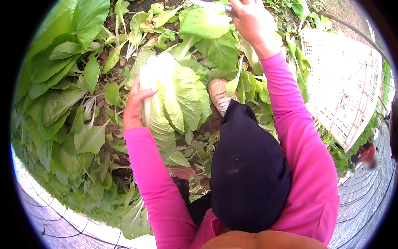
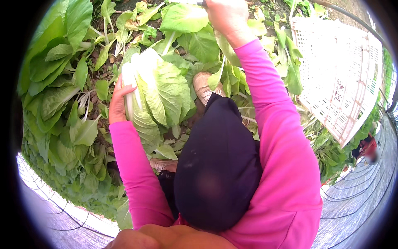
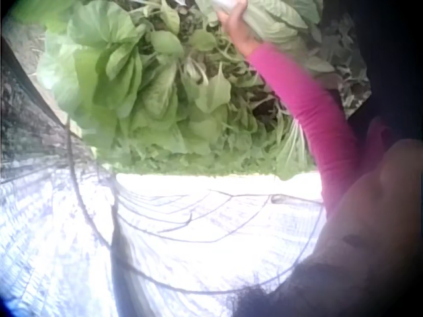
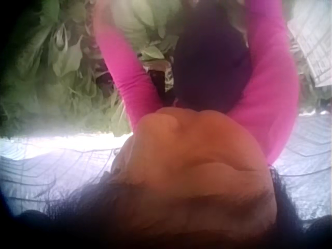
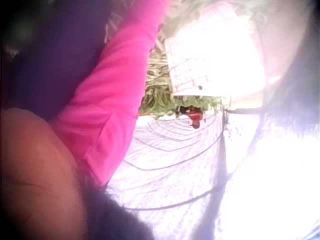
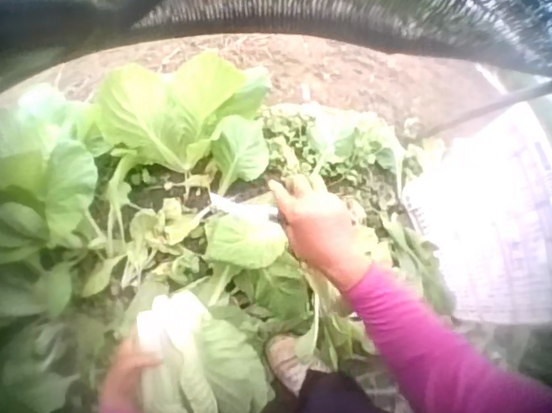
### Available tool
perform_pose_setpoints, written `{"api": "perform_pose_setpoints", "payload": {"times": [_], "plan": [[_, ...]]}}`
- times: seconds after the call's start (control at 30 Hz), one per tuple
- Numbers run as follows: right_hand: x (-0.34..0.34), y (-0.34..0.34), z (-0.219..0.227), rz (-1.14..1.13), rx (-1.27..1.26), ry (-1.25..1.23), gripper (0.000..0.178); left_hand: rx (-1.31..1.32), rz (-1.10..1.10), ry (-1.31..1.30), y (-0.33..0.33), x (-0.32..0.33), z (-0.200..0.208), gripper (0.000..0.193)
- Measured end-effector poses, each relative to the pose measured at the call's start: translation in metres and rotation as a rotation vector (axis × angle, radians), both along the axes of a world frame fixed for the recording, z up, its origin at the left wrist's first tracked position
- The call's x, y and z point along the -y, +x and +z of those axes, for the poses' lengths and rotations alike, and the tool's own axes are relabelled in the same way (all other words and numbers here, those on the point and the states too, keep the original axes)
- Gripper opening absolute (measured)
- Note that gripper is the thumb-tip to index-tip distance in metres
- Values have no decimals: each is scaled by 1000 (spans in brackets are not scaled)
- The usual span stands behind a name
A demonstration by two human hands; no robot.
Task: The person harvests leafy green vegetables by hand, pulling them from the soil and placing them into a white plastic crate. The person repeatedly reaches for plants, removes them, and arranges them in the crate.
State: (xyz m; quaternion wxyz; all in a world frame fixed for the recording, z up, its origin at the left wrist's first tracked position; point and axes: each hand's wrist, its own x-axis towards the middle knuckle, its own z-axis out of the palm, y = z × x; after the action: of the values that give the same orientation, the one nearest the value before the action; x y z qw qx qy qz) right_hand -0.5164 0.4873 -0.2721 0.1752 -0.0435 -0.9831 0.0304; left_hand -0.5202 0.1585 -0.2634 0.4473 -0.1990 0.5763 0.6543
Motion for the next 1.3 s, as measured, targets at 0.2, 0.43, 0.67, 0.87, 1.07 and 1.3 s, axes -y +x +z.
{"api": "perform_pose_setpoints", "payload": {"times": [0.2,0.43,0.67,0.87,1.07,1.3], "plan": [[107,9,-56,-30,688,-1214,40,25,192,116,1,-3,-5,63],[151,24,-98,-242,618,-1265,40,129,166,117,-1,-3,-25,55],[152,26,-93,-291,831,-1895,23,65,151,131,33,6,-19,65],[172,47,-50,-171,786,-2045,30,-366,209,-136,96,11,-5,76],[203,65,23,226,766,-1891,38,-497,591,-27,155,-3,45,89],[255,69,152,736,787,-1771,48,-720,661,-37,192,49,148,109]]}}
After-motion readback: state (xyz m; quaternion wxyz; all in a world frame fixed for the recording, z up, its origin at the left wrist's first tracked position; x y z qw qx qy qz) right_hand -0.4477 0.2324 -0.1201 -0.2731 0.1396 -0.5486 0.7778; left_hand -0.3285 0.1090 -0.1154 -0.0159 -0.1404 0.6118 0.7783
